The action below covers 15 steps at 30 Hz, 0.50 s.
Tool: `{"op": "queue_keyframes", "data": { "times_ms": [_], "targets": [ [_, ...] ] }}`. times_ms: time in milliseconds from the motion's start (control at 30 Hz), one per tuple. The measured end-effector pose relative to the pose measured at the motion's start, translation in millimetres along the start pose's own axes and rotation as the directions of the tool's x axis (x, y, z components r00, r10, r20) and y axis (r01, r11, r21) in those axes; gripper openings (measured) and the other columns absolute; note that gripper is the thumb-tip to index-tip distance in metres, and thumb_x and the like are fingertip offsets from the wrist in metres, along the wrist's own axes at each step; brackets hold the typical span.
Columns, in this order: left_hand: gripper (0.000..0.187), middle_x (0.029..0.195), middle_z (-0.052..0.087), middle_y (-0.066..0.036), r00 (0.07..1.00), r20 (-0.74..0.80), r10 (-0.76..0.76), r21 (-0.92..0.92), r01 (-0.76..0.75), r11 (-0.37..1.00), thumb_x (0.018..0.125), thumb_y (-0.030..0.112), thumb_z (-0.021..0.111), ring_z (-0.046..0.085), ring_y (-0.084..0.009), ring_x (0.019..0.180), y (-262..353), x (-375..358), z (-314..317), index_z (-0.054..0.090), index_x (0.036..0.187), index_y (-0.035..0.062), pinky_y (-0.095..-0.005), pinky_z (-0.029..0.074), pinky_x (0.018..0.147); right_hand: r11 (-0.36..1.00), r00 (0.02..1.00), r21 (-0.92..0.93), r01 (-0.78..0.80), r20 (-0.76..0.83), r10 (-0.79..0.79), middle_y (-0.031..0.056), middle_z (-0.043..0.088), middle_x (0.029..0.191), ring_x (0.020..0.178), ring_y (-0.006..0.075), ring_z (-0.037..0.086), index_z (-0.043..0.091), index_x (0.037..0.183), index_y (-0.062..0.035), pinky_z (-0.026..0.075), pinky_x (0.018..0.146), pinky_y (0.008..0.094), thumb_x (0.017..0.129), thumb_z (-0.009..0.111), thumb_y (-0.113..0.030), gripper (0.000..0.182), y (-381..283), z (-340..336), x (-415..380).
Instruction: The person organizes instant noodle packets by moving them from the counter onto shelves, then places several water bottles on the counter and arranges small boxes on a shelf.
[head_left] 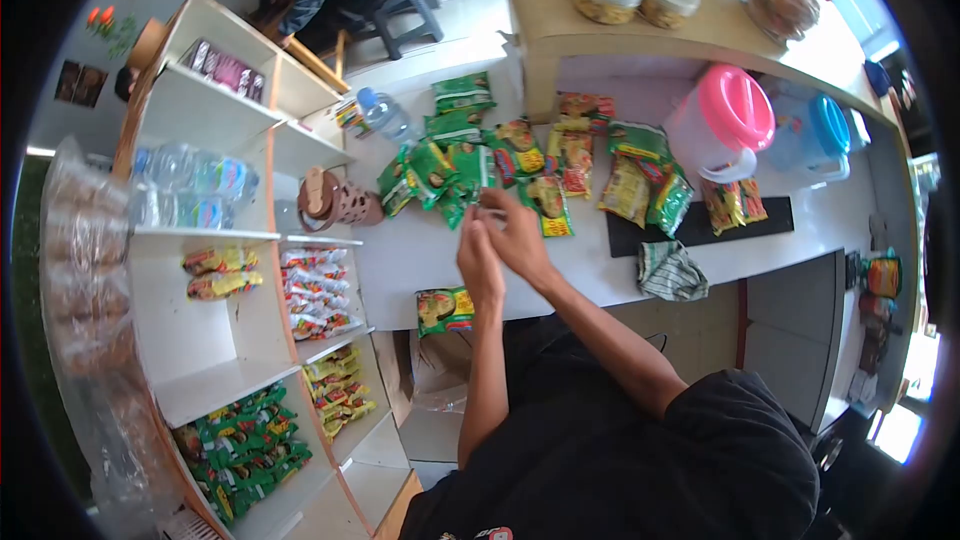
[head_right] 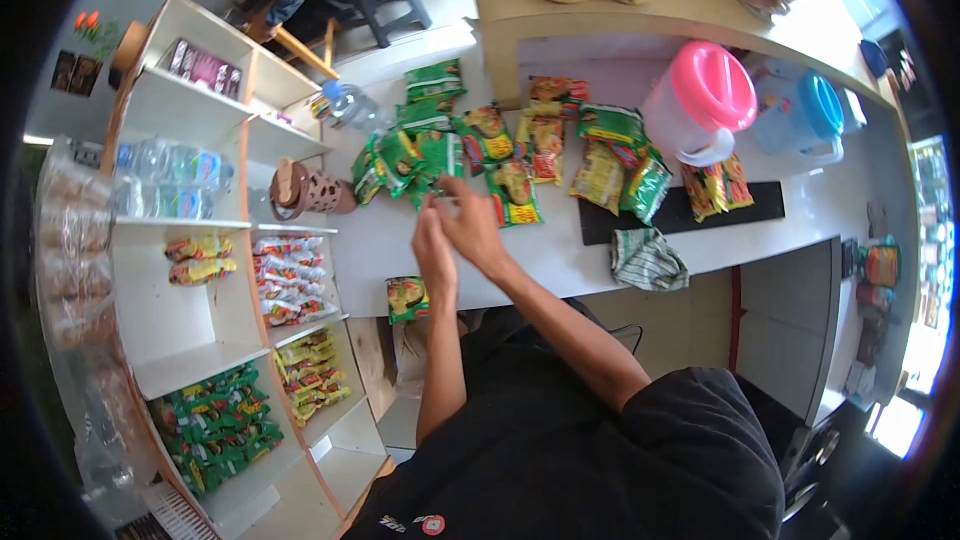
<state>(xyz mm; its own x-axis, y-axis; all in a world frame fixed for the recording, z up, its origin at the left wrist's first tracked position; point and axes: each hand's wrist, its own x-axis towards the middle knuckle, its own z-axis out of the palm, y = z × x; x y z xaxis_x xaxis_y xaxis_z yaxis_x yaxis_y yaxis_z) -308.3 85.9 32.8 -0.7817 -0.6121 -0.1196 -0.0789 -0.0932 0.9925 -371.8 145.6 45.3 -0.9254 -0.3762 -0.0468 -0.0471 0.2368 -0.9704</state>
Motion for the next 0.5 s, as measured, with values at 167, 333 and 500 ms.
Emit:
{"op": "queue_keyframes", "data": {
  "times_ms": [167, 333, 500],
  "targets": [
    [0.054, 0.142, 0.049, -0.024, 0.957, 0.292, -0.006, 0.250, -0.070, 0.966, 0.101, 0.029, 0.049, 0.046, -0.0324, 0.134, -16.2, -10.4, 85.9, 0.043, 0.141, -0.0068, -0.0376, 0.035, 0.111, 0.965, 0.830, -0.169, -0.199, -0.553, 0.074, 0.0269, 0.063, 0.113, 0.109, 0.0415, 0.058, 0.056, 0.120, 0.0083, 0.044, 0.096, 0.0469, 0.082, 0.064, -0.013, 0.044, 72.6, -89.3, -10.4],
    [0.060, 0.145, 0.040, -0.029, 0.894, 0.345, 0.285, 0.527, -0.436, 0.730, 0.093, 0.020, 0.060, 0.040, -0.0409, 0.135, -67.3, 43.7, 147.5, 0.038, 0.141, -0.0067, -0.0458, 0.035, 0.112, 0.854, 0.716, -0.300, -0.424, -0.689, 0.114, 0.0321, 0.048, 0.125, 0.112, 0.0475, 0.045, 0.039, 0.135, 0.0112, 0.037, 0.099, 0.0521, 0.078, 0.065, -0.014, 0.068, 124.4, -126.2, -22.1],
    [0.076, 0.144, 0.036, -0.033, 0.862, 0.433, 0.263, 0.746, -0.507, 0.433, 0.083, 0.026, 0.070, 0.035, -0.0484, 0.135, -89.1, 82.6, 175.3, 0.035, 0.141, -0.0078, -0.0482, 0.035, 0.111, 0.788, 0.718, -0.397, -0.471, -0.692, 0.080, 0.0334, 0.043, 0.132, 0.113, 0.0483, 0.045, 0.036, 0.138, 0.0115, 0.039, 0.099, 0.0510, 0.079, 0.065, -0.020, 0.073, 126.9, -127.0, -20.2]
  ]
}}
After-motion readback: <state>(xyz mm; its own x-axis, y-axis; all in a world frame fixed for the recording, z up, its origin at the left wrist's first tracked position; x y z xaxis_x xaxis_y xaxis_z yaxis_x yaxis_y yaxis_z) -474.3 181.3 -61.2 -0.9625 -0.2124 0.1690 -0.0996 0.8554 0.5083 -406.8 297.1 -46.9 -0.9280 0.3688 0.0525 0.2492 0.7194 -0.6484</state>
